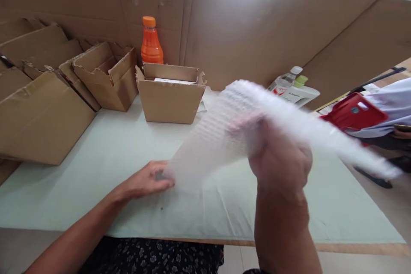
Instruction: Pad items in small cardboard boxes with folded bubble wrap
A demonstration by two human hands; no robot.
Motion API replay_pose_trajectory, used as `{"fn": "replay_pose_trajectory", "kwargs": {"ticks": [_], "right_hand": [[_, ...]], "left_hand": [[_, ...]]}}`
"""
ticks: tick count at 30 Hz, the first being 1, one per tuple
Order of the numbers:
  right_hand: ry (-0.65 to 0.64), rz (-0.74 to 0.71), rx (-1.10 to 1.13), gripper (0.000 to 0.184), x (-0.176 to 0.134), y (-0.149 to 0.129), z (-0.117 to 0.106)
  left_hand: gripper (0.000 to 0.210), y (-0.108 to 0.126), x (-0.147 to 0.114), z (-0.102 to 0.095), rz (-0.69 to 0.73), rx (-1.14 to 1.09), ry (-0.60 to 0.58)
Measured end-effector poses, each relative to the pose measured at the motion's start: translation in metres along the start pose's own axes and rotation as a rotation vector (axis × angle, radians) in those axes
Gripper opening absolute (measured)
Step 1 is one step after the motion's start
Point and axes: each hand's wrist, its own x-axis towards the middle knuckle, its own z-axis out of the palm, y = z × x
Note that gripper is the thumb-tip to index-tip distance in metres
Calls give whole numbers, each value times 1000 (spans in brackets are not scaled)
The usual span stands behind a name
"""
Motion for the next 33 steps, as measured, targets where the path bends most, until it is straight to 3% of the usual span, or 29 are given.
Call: {"fn": "replay_pose_trajectory", "kwargs": {"ticks": [2,3,5,7,9,11,13,17,20,22,24,26,28,30,33], "right_hand": [[271,60,251,53,22,10,14],[308,95,349,47,32,15,28],[134,222,359,40,50,28,64],[-111,332,153,35,58,41,100],[-159,400,-10,21,52,52,122],[-109,380,-68,20,36,57,125],[-155,255,-100,26,15,54,113],[-493,-135,-118,32,-39,23,79],[-682,-280,-39,65,-83,-5,76],[-671,-274,78,75,-106,-16,88],[-522,-158,118,54,-117,-17,108],[-353,15,24,36,-116,-10,130],[-280,108,-121,32,-107,0,148],[-273,95,-224,36,-99,9,158],[-223,31,-270,43,-95,15,161]], "left_hand": [[12,-9,-35,2,-125,-44,-90],[18,-14,-53,4,-196,-92,-94],[30,-23,-84,10,-311,-202,-22],[48,-34,-107,17,-385,-294,93],[76,-45,-122,23,-427,-348,241],[98,-53,-132,26,-432,-333,381],[101,-55,-139,26,-414,-275,443],[66,-37,-140,17,-502,-370,283],[52,-18,-126,13,-514,-534,249],[57,-11,-112,11,-469,-604,239],[73,-10,-98,10,-430,-626,237],[87,-13,-90,8,-386,-556,290],[86,-19,-89,7,-321,-352,357],[67,-25,-93,6,-192,-22,409],[39,-34,-99,7,118,533,401]]}}
